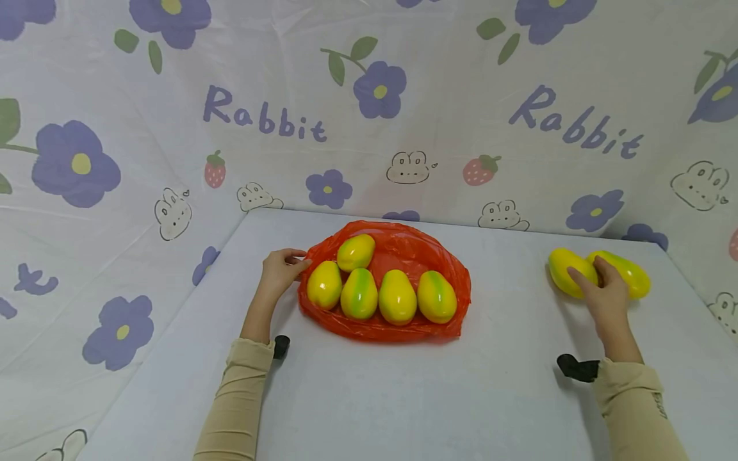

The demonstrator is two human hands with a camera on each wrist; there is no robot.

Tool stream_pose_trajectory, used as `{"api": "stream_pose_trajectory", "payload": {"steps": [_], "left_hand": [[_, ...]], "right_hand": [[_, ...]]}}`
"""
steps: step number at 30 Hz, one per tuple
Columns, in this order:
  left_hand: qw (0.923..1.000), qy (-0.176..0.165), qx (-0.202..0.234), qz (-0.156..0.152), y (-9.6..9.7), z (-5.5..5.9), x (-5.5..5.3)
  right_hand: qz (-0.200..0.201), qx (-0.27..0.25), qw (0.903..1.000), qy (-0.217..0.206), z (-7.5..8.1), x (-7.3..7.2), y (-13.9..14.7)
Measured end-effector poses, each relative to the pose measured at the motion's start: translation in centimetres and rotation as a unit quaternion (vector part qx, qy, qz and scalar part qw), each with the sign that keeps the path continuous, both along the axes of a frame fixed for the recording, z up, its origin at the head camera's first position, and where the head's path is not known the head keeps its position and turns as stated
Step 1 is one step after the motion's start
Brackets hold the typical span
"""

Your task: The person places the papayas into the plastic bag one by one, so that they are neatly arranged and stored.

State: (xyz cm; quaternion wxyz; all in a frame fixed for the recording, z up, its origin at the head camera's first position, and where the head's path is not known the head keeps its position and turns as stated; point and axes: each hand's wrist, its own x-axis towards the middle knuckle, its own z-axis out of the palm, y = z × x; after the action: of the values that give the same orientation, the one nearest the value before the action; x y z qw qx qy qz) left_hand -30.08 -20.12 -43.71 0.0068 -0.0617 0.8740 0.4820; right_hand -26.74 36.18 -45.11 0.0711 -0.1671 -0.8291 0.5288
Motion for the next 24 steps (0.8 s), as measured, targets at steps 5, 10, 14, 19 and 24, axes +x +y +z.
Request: {"api": "stream_pose_trajectory", "payload": {"steps": [5, 10, 14, 19, 24], "left_hand": [[1.0, 0.001, 0.001, 0.0, 0.1, 0.0, 0.0], [1.0, -0.005, -0.001, 0.002, 0.1, 0.0, 0.1], [1.0, -0.004, 0.001, 0.001, 0.1, -0.1, 0.1], [1.0, -0.004, 0.004, 0.002, 0.1, -0.1, 0.1], [1.0, -0.005, 0.004, 0.005, 0.1, -0.1, 0.0]], "right_hand": [[-0.014, -0.005, 0.9999, 0.001, -0.5, -0.3, -0.1], [-0.019, -0.005, 0.9997, 0.011, -0.9, -0.4, -0.2], [-0.026, -0.004, 0.9996, 0.013, -1.2, -0.4, -0.3], [-0.037, 0.001, 0.9992, 0.016, -1.5, -0.5, -0.3], [-0.049, 0.012, 0.9985, 0.019, -1.7, -0.5, -0.5]]}}
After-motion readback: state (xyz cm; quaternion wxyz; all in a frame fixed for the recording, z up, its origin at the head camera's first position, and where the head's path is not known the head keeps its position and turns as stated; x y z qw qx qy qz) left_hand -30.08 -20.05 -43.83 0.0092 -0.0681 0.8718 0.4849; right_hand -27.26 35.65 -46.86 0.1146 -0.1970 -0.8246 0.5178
